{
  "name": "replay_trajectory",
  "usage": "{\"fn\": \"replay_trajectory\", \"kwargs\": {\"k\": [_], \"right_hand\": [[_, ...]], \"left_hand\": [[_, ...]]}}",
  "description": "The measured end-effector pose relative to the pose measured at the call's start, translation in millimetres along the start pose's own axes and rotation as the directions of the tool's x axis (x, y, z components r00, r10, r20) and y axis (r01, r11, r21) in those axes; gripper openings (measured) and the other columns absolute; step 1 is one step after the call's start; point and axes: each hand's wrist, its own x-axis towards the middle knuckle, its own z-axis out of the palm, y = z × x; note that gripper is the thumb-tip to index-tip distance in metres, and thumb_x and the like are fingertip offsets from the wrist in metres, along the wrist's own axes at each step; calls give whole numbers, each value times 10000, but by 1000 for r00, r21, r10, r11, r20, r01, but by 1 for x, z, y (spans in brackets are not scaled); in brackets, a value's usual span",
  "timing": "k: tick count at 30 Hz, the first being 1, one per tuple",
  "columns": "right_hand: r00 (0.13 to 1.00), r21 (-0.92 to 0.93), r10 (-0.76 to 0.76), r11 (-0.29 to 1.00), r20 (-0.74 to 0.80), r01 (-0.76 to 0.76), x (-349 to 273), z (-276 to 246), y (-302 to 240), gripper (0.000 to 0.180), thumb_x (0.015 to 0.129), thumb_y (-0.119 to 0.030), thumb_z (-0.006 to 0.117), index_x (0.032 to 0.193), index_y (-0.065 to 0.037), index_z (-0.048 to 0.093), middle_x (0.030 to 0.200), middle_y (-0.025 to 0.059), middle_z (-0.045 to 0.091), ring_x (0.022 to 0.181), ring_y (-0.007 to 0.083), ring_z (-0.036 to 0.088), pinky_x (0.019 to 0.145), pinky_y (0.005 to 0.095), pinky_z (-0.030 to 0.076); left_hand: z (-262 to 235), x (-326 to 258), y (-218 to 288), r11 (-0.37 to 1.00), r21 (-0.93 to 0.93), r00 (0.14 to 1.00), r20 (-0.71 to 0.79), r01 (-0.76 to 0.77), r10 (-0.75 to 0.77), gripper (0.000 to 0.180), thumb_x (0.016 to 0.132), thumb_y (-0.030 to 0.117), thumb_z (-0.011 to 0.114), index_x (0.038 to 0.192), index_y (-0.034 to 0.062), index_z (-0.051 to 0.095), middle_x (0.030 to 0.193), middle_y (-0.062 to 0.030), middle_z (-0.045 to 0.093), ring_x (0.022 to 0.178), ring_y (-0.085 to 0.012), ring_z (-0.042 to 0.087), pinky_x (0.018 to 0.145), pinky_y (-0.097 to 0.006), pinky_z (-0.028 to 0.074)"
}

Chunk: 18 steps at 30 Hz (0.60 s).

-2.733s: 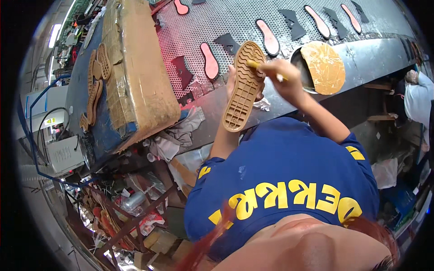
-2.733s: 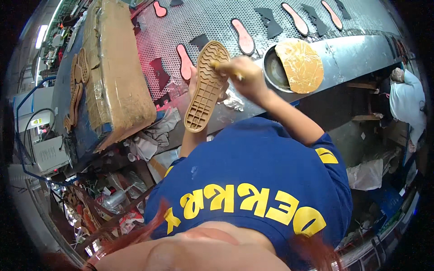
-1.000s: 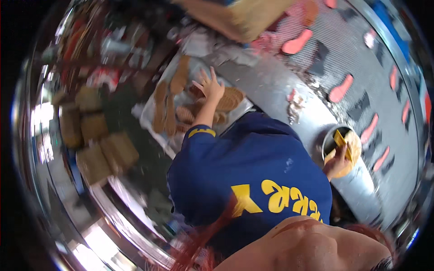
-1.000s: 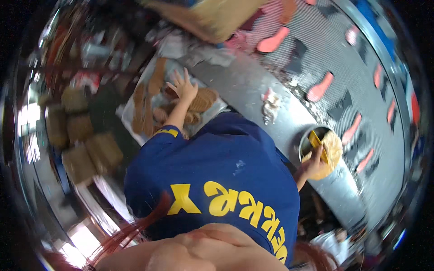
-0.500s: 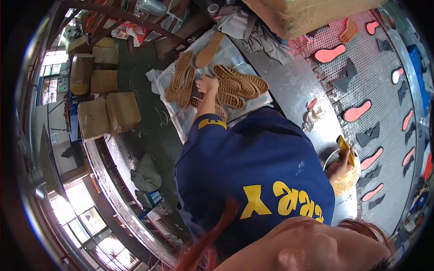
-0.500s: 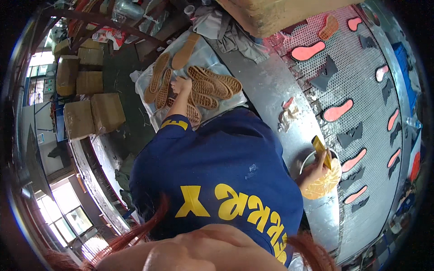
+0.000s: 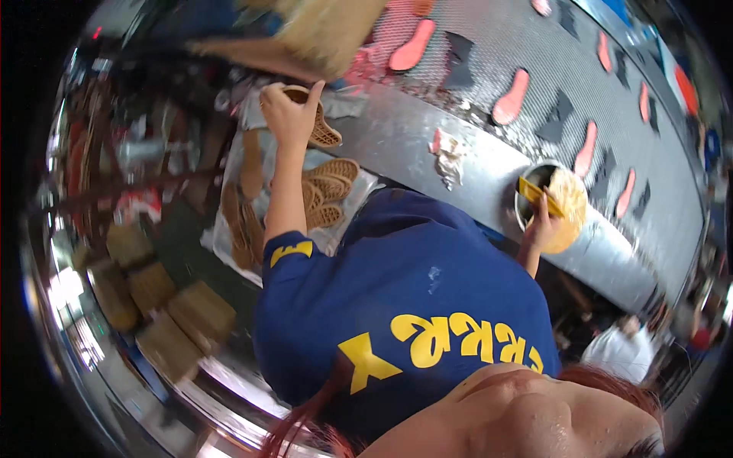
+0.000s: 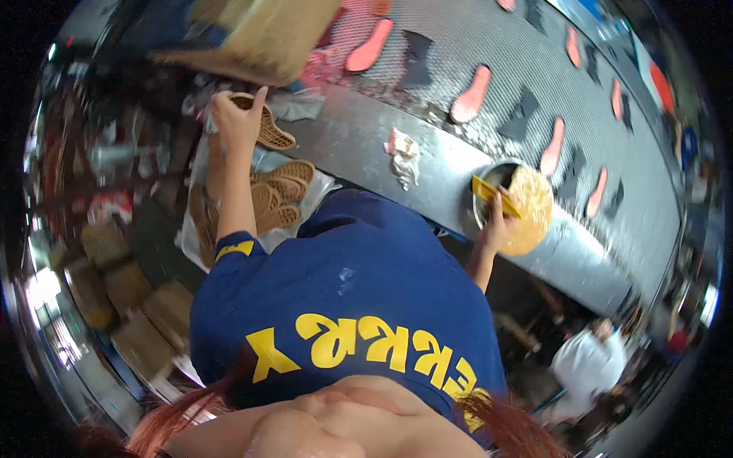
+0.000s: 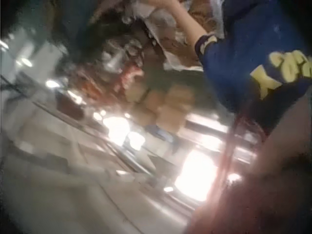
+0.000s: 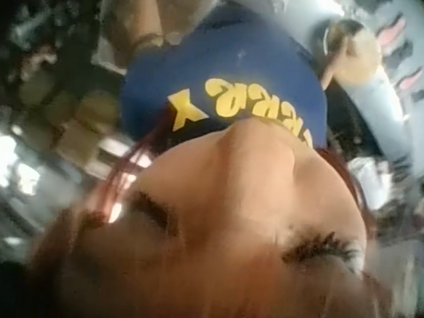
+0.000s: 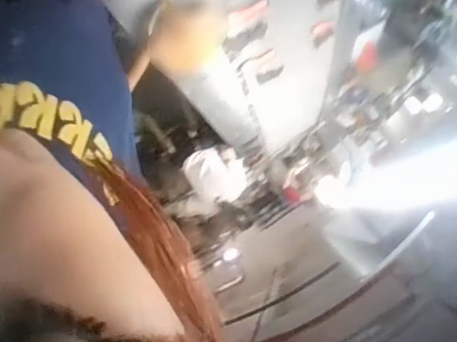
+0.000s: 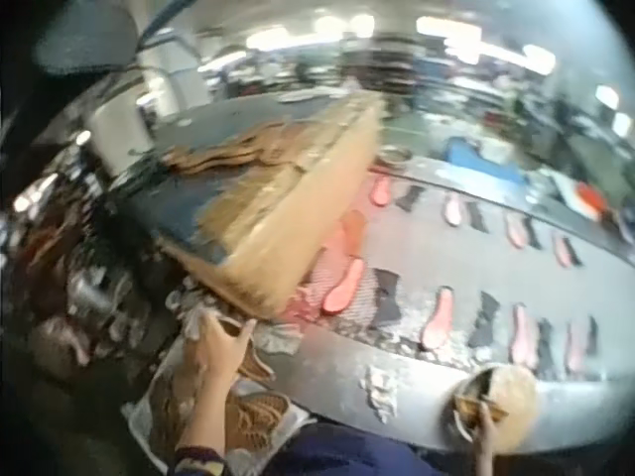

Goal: The person repeatedly picks up brown sandals from a pile, applies a yellow substance to the soles using a yellow spatula, and places them on a conveyor belt. The process is continuous and repetitive throughout the clip.

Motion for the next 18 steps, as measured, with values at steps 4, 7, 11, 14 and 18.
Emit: {"fn": "replay_trajectory", "kwargs": {"k": [4,7,11,14,18], "right_hand": [[972,-415,-224,893,-77,173,-13,0,5,198,917,-120,654,1085,-18,671,934,50,663,844,147,627,723,269,489],[905,-718,-424,626,14,304,-10,-13,34,167,895,-116,662,1050,-56,678,926,130,686,835,246,663,723,331,511],[918,-813,-396,542,-24,213,-7,-13,51,223,856,-65,638,1078,-54,655,921,154,635,823,333,636,718,387,516],[880,-872,-476,434,-9,226,5,-26,75,274,832,-50,622,1104,-73,645,950,144,613,849,341,631,730,410,524],[941,-938,-337,330,-16,102,12,-33,89,295,809,-62,638,1097,-122,662,939,141,621,811,342,638,721,429,524]], "left_hand": [[9,0,49,913,-373,940,224,-162,259,607,707,247,851,1041,-5,412,1005,-182,470,970,-371,471,863,-459,379],[38,-28,62,859,-494,877,345,-132,333,471,758,131,801,1045,-5,453,1002,-178,523,957,-356,518,857,-439,420],[82,-77,64,801,-579,878,452,154,159,359,796,135,784,1038,-14,564,969,-124,636,886,-242,626,806,-349,493],[113,-105,62,617,-656,829,559,435,10,290,792,126,787,992,-21,637,896,-90,692,789,-172,653,716,-337,520],[164,-157,49,768,-501,676,727,400,121,236,845,143,727,988,-40,684,913,-82,716,833,-172,671,769,-318,511]]}}
